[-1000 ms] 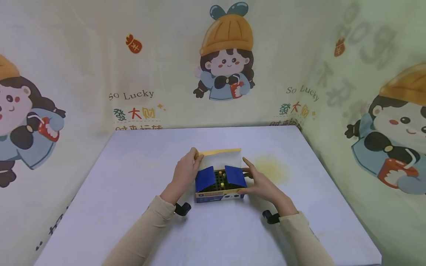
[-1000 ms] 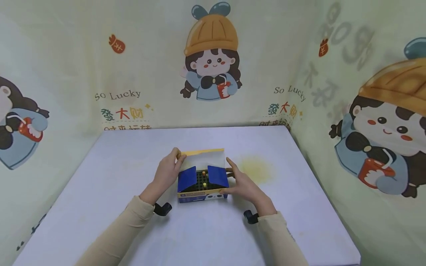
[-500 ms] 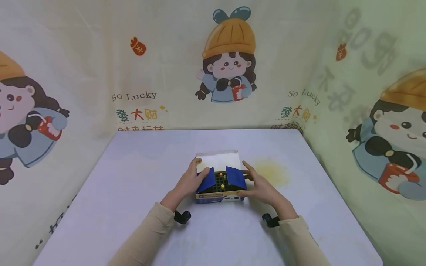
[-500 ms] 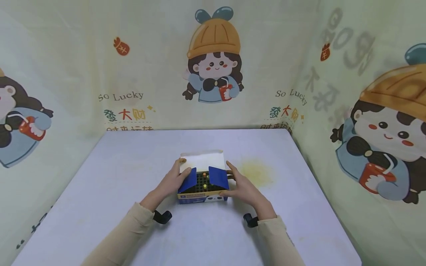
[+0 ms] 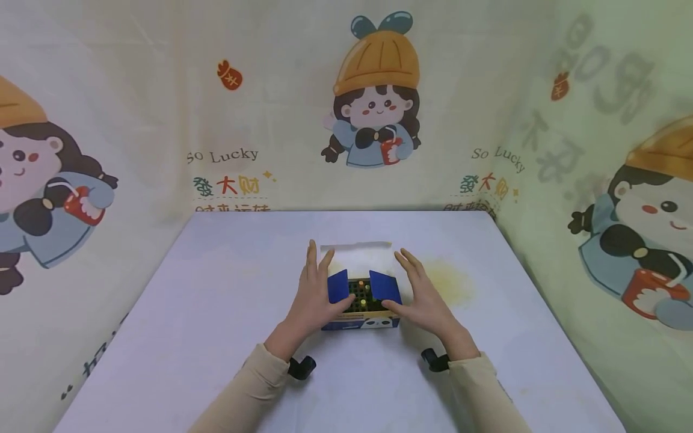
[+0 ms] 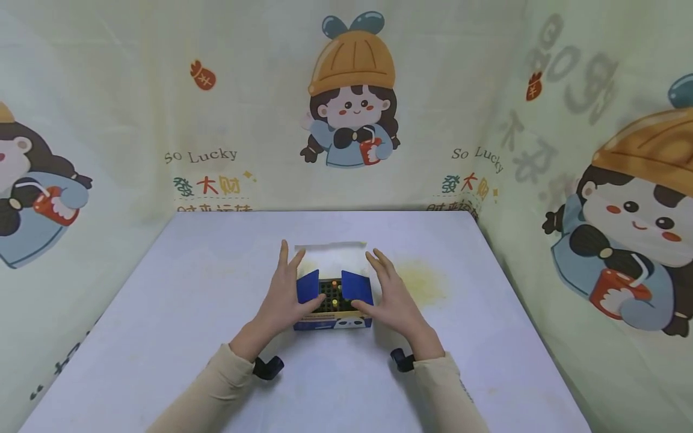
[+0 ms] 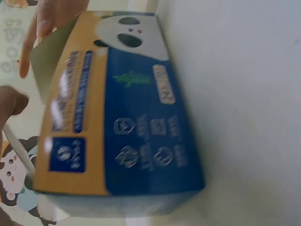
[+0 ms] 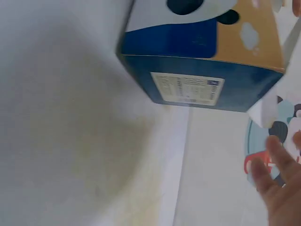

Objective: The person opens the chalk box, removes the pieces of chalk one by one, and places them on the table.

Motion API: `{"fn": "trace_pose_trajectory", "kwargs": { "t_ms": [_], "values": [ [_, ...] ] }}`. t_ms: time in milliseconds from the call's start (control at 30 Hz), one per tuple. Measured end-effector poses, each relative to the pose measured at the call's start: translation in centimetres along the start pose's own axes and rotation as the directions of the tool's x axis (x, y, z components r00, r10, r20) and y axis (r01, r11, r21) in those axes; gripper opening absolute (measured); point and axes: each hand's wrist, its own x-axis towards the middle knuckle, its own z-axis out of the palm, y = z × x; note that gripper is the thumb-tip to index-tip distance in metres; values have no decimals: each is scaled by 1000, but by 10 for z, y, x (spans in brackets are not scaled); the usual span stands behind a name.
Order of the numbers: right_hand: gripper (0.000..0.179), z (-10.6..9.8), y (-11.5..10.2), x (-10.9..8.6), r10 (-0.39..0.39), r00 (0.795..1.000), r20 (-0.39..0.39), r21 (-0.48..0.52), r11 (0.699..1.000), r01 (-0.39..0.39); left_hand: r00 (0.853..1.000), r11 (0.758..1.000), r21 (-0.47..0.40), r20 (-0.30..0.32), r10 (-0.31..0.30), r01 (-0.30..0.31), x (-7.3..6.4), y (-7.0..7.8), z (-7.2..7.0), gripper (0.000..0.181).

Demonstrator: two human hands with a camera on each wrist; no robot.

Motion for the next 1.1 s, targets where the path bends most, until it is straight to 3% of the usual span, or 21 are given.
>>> {"fn": "trace_pose_trajectory", "kwargs": {
  "t_ms": [100, 233, 400, 500, 567, 700, 800, 867, 1100],
  "values": [
    [104, -5, -3, 0, -50, 997, -64, 6, 999, 51, 989, 994, 22, -104, 105, -103, 2, 1, -9, 94],
    [105, -6, -6, 1, -116, 991, -69, -17, 993, 115, 950, 971, 68, -202, 238, -229, 5, 0, -18, 77],
    [103, -1, -7, 3, -225, 973, -49, -90, 971, 221, 889, 921, 167, -248, 385, -352, 4, -3, -25, 56],
    [91, 0, -4, 0, -267, 957, -115, -97, 962, 256, 873, 908, 183, -258, 414, -377, 1, -7, -28, 46],
    [84, 0, -2, -2, -280, 943, -180, -90, 959, 268, 870, 909, 183, -269, 413, -374, -1, -10, -31, 40],
    [72, 0, 4, -5, -321, 896, -307, -106, 947, 302, 862, 907, 206, -292, 415, -367, -7, -19, -31, 31],
    [62, 0, 10, -10, -344, 870, -353, -140, 939, 314, 858, 901, 244, -296, 420, -358, -13, -26, -27, 26],
    [56, 1, 14, -14, -334, 876, -348, -158, 942, 296, 863, 904, 264, -297, 408, -336, -17, -30, -24, 23],
    [43, 5, 22, -27, -261, 923, -281, -165, 961, 222, 908, 929, 275, -267, 322, -248, -27, -38, -20, 14]
  ]
}}
